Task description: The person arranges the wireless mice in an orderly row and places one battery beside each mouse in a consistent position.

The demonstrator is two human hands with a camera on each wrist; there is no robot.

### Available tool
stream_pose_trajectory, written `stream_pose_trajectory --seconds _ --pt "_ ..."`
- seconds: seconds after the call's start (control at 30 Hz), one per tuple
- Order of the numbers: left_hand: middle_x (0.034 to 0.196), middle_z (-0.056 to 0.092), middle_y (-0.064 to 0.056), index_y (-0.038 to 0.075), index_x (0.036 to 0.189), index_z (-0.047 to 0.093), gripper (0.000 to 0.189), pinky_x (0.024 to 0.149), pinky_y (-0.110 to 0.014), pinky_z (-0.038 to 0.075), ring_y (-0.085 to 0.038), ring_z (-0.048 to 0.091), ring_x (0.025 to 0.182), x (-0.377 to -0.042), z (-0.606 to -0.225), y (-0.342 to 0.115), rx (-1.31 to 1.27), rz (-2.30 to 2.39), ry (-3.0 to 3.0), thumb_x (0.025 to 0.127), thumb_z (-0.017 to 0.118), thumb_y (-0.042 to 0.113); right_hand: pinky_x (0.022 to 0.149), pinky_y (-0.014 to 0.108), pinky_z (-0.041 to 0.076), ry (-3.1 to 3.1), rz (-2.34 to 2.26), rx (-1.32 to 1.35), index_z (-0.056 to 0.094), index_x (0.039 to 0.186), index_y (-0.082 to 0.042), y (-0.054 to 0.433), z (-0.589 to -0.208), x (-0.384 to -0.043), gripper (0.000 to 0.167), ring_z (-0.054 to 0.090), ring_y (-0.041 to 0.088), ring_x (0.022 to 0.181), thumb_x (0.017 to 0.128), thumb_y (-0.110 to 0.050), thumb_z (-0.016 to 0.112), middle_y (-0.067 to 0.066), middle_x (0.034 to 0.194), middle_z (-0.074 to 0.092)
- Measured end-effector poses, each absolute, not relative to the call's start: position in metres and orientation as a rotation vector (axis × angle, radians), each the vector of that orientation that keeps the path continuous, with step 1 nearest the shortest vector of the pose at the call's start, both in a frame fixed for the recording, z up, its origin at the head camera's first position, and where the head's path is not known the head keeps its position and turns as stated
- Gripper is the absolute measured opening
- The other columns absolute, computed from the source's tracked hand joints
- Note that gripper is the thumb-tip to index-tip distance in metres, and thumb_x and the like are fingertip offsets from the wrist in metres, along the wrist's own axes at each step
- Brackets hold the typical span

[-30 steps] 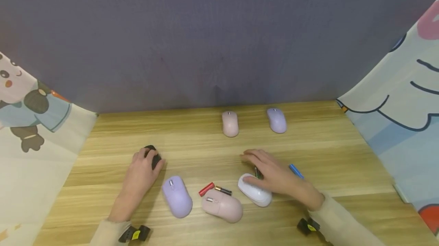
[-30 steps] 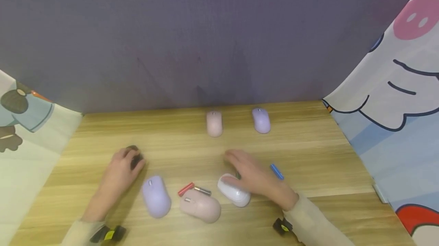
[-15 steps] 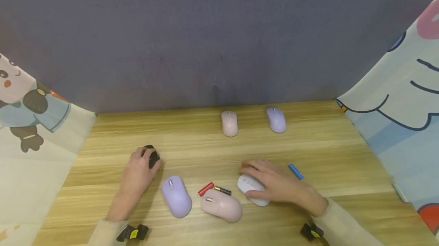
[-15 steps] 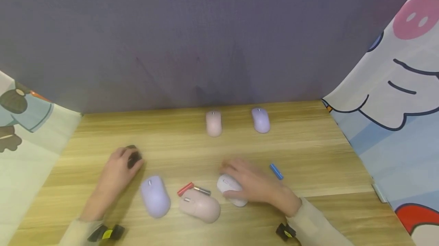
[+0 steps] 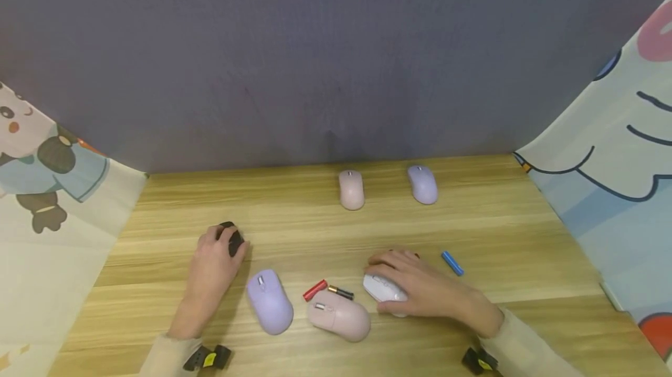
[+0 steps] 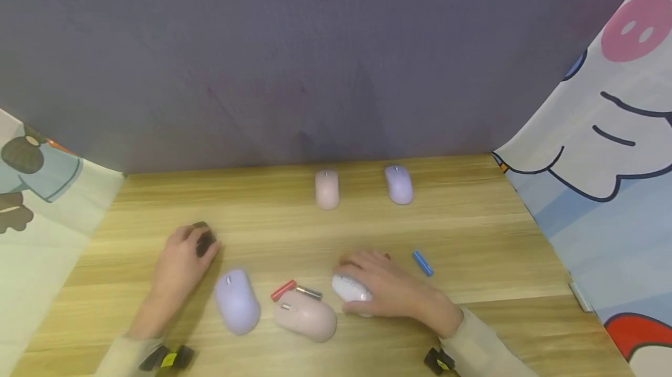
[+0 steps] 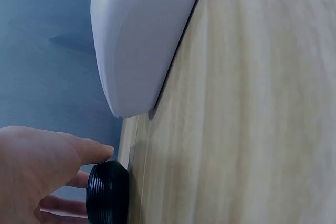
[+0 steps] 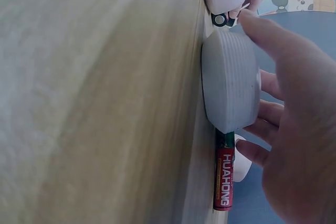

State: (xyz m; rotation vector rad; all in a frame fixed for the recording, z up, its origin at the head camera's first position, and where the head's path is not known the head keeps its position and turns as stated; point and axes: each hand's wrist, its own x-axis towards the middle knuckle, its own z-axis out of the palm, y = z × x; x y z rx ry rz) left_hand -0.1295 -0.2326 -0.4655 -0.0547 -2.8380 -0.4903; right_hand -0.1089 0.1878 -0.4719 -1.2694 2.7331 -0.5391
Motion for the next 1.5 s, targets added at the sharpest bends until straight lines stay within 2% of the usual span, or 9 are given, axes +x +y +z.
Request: stream_pose_trajectory --seconds 0.17,0.53,0.73,0.87,1.03,1.23,1.5 --pt "0.129 0.057 -0.038 -0.008 0.128 0.064 0.049 0.089 -0.069 0.056 -0.056 0.058 0.117 -0.131 -0.466 -0.231 -0.037 -0.505 -2.852 0.094 0.077 0.024 0.112 0.056 0.046 2.732 -0.542 -1.279 0.057 0.145 -0.026 0.188 -0.472 -0.108 0.064 0.051 0.022 0.134 0.092 -0.059 0.070 -0.005 0.147 0.054" --pt "0.130 0.056 -0.039 -0.011 0.123 0.067 0.043 0.096 -0.069 0.053 -0.057 0.055 0.120 -0.135 -0.468 -0.235 -0.094 -0.579 -2.829 0.092 0.079 0.015 0.114 0.058 0.043 2.739 -0.531 -1.291 0.058 0.143 -0.027 0.188 -0.475 -0.107 0.060 0.052 0.021 0.132 0.093 -0.058 0.070 -0.006 0.144 0.055" --pt "0.129 0.057 -0.037 -0.008 0.122 0.069 0.039 0.097 -0.069 0.052 -0.056 0.056 0.120 -0.139 -0.469 -0.236 -0.136 -0.600 -2.807 0.092 0.078 0.014 0.110 0.051 0.047 2.756 -0.539 -1.307 0.059 0.142 -0.027 0.189 -0.474 -0.106 0.060 0.053 0.018 0.130 0.092 -0.058 0.071 -0.006 0.143 0.056" --pt "0.128 0.058 -0.036 -0.009 0.122 0.070 0.038 0.094 -0.068 0.054 -0.056 0.057 0.119 -0.144 -0.469 -0.236 -0.182 -0.596 -2.783 0.091 0.077 0.012 0.111 0.052 0.047 2.757 -0.542 -1.321 0.059 0.142 -0.026 0.188 -0.475 -0.107 0.060 0.053 0.018 0.129 0.092 -0.057 0.071 -0.005 0.143 0.056" --pt "0.129 0.057 -0.037 -0.011 0.121 0.069 0.036 0.091 -0.068 0.055 -0.056 0.057 0.118 -0.152 -0.466 -0.234 -0.219 -0.595 -2.725 0.091 0.076 0.009 0.112 0.053 0.046 2.758 -0.528 -1.321 0.059 0.142 -0.026 0.188 -0.476 -0.107 0.060 0.053 0.018 0.130 0.094 -0.059 0.068 -0.005 0.144 0.056" --pt "0.129 0.058 -0.038 -0.011 0.120 0.069 0.036 0.098 -0.066 0.053 -0.055 0.057 0.118 -0.168 -0.459 -0.226 -0.295 -0.563 -2.651 0.091 0.078 0.008 0.111 0.053 0.046 2.760 -0.519 -1.322 0.059 0.142 -0.026 0.188 -0.476 -0.107 0.059 0.052 0.018 0.131 0.094 -0.060 0.067 -0.005 0.144 0.056" --pt "0.132 0.057 -0.038 -0.010 0.120 0.069 0.034 0.101 -0.062 0.053 -0.053 0.057 0.121 -0.189 -0.448 -0.211 -0.383 -0.518 -2.663 0.092 0.075 0.008 0.109 0.052 0.047 2.753 -0.534 -1.310 0.059 0.142 -0.026 0.187 -0.475 -0.107 0.059 0.052 0.017 0.131 0.094 -0.059 0.067 -0.005 0.143 0.056"
